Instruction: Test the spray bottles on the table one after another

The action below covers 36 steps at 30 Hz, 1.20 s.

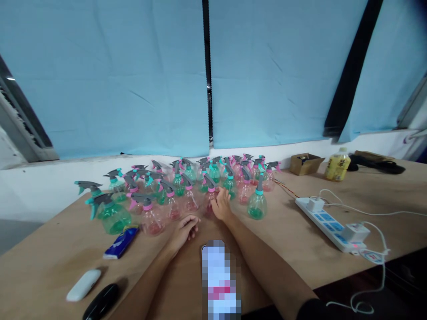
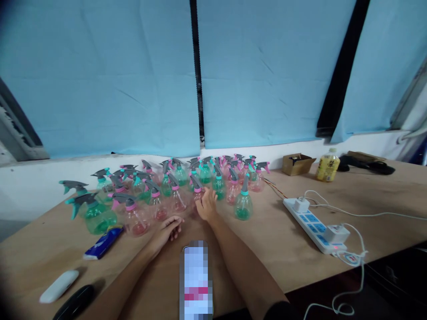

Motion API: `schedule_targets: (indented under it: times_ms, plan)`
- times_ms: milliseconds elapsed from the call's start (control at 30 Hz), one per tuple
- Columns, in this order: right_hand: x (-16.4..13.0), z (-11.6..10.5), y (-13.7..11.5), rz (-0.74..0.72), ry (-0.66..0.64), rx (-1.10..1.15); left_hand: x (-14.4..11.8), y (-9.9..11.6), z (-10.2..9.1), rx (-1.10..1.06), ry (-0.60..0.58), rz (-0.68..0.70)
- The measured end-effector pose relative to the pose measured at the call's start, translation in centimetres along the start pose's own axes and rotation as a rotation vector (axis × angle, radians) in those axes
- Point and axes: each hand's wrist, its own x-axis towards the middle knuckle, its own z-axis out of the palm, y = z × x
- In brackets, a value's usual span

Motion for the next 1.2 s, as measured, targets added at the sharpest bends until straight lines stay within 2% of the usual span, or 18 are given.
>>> schedule_targets:
  times_ms: [267,400,533,600,733,800,900,1100,1200]
  plan:
    - [0.0,1.3,0.9,-0.006,0.002,0.180,0.0,0.1,0.0,0.009,-0.007,-0.013]
    - [-0.1,2.0,1.6,-0.010,-0.039,0.289,0.1,0.0,0.0,0.022,-0.008,-0.005]
    - [-0.1,2.2,2.1,0.057,-0.084,0.367,0.2,-0.1,-0.1,0.016,-0.003,-0.002]
    - [0.3,1.7,2.1,0.096,-0.046,0.371,0.2,-0.1,-0.1,0.012,0.000,-0.003]
    - [1.2,-0.2,1.9,0.172,0.199,0.251,0.3,-0.2,-0.3,0.017,-0.005,-0.008]
    - [1.6,-1.0,2.1,0.203,0.269,0.170,0.3,-0.2,-0.3,0.012,-0.008,-0.007]
    - [1.9,-1.6,3.2,0.194,0.268,0.127,0.2,-0.1,-0.3,0.009,-0.004,-0.005]
    - [3.1,-1.3,5.2,0.224,0.248,0.298,-0.1,0.5,-0.1,0.019,0.014,-0.035]
    - [3.6,-1.2,5.7,0.213,0.180,0.356,-0.1,0.6,-0.1,0.032,0.005,-0.029]
